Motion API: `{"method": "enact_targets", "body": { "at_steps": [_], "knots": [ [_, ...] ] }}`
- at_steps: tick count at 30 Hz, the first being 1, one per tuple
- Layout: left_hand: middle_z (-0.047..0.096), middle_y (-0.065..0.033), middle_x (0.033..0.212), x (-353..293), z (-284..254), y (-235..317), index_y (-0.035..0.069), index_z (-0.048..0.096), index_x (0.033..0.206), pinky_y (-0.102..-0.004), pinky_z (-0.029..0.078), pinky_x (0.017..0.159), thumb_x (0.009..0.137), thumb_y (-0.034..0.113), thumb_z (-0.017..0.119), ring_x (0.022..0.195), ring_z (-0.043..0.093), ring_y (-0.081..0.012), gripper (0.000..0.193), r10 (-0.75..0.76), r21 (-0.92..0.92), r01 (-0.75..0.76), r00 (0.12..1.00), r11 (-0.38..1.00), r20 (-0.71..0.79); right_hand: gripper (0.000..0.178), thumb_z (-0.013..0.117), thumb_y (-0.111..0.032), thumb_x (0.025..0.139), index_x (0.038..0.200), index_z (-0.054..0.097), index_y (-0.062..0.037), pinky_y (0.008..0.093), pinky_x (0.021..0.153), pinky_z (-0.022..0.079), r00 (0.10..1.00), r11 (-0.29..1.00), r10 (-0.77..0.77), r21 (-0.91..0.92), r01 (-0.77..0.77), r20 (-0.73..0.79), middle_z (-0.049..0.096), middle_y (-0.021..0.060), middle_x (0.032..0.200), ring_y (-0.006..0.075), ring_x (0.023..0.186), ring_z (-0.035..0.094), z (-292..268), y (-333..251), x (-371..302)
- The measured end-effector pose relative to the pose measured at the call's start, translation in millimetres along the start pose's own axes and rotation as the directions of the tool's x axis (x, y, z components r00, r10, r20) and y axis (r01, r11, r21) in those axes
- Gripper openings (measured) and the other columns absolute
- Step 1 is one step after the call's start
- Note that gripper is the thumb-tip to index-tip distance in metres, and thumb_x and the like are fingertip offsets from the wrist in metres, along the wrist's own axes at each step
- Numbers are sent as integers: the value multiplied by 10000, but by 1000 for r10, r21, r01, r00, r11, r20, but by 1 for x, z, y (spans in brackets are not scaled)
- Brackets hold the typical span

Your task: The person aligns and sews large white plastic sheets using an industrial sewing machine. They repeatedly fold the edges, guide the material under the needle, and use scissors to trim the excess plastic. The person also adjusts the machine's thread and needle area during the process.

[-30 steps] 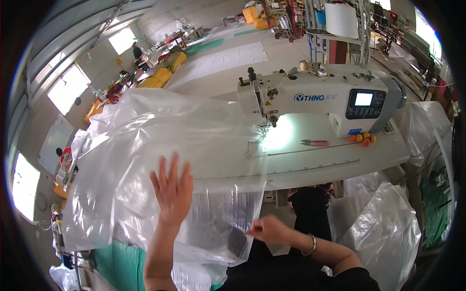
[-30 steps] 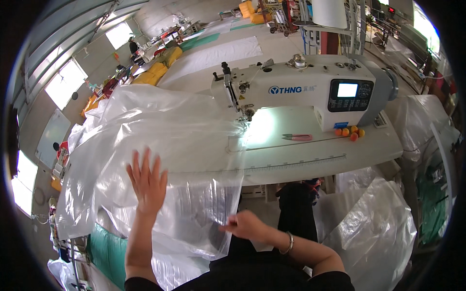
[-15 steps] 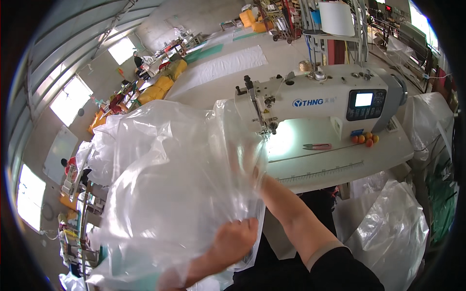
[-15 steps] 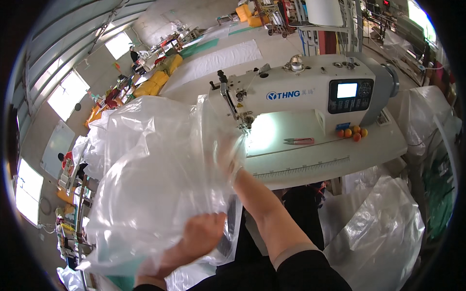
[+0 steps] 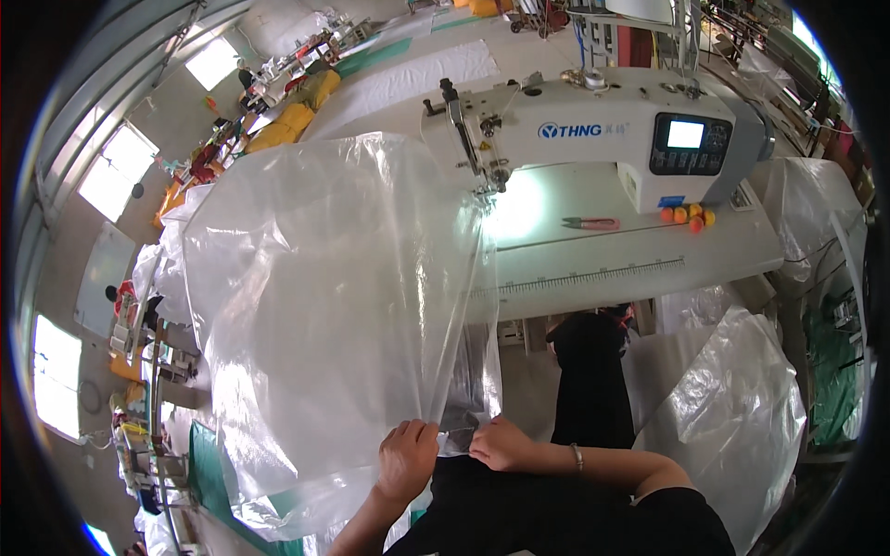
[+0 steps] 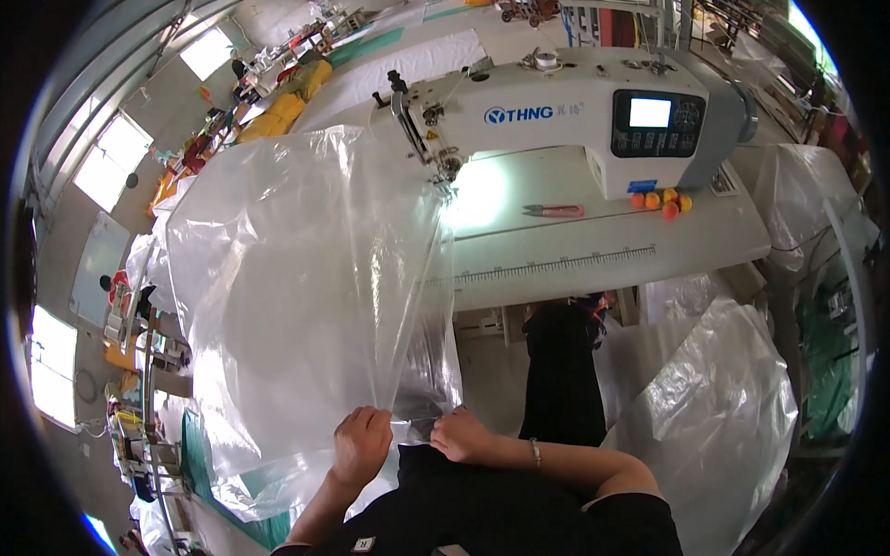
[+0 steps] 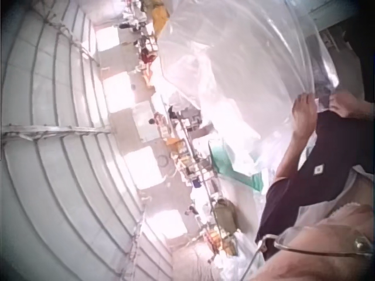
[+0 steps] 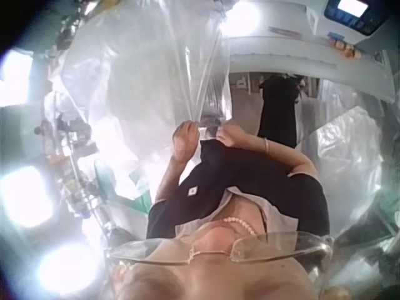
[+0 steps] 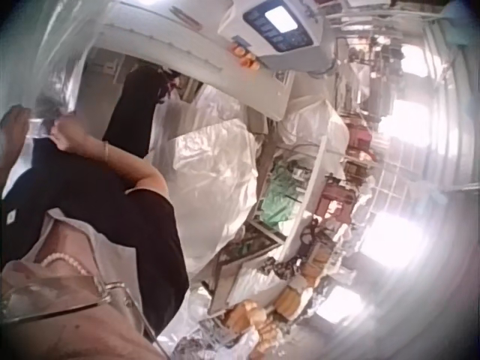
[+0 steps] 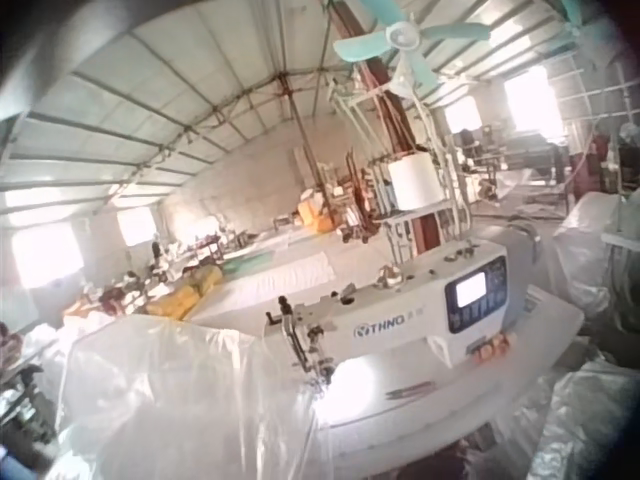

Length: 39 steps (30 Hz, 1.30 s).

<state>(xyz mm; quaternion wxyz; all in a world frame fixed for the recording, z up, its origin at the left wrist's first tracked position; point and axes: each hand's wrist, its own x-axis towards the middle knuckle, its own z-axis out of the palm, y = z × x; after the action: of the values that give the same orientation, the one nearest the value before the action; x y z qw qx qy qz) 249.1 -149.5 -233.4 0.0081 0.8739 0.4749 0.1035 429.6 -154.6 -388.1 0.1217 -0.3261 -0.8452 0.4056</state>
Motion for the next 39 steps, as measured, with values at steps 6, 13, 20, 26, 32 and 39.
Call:
{"method": "enact_targets", "body": {
  "at_steps": [6, 13, 20, 26, 32, 39],
  "knots": [
    [536, -71, 764, -10, 5, 20, -4, 594, 1205, -343, 518, 523, 735, 24, 602, 692, 614, -230, 471, 46, -17, -47, 999, 999, -12, 512, 786, -112, 699, 1138, 541, -12, 425, 792, 497, 377, 983, 185, 173, -66, -908, 594, 194, 959, 381, 917, 599, -83, -13, 18],
    [535, -64, 712, -5, 1, 45, -9, 578, 1242, -342, 519, 522, 748, 75, 625, 619, 616, -223, 503, 87, -86, -86, 996, 993, 7, 443, 617, -198, 918, 1287, 498, 17, 362, 844, 507, 570, 522, 571, 797, 303, -590, 646, 140, 1087, 250, 940, 658, -68, -1, 51],
    [633, -178, 786, -2, 30, 59, -18, 528, 1276, -457, 515, 605, 859, 122, 573, 698, 636, -354, 442, 18, -443, 37, 993, 896, 119, 341, 445, -288, 1035, 1147, 607, -10, 253, 767, 507, 834, 3, 447, 933, 359, -323, 654, 19, 903, 94, 859, 625, -96, -10, -1],
    [634, -212, 819, 19, 31, 68, -16, 596, 1162, -436, 507, 611, 877, 150, 571, 736, 636, -366, 331, 65, -440, 134, 910, 888, 409, 266, 501, -249, 1020, 999, 638, -22, 196, 649, 411, 768, 187, 507, 920, 346, -392, 603, -45, 845, 24, 732, 517, -74, 0, 1],
    [636, -176, 1171, 196, -2, 28, -25, 567, 1208, -449, 518, 865, 881, 128, 554, 1028, 635, -368, 361, 236, -128, -204, 908, 971, 346, 274, 511, -245, 1011, 992, 634, 0, 212, 631, 429, 749, 252, 518, 910, 328, -413, 600, -22, 798, 42, 713, 539, -66, 6, 7],
    [565, -211, 1278, 249, 75, -62, -55, 526, 1257, -453, 380, 1052, 901, 230, 575, 1236, 497, -358, 458, 279, -51, -284, 957, 957, -84, 328, 509, -266, 1006, 933, 639, 26, 274, 546, 455, 724, 374, 584, 913, 162, -367, 619, 42, 690, 124, 615, 616, -107, -4, -34]
  ]
}}
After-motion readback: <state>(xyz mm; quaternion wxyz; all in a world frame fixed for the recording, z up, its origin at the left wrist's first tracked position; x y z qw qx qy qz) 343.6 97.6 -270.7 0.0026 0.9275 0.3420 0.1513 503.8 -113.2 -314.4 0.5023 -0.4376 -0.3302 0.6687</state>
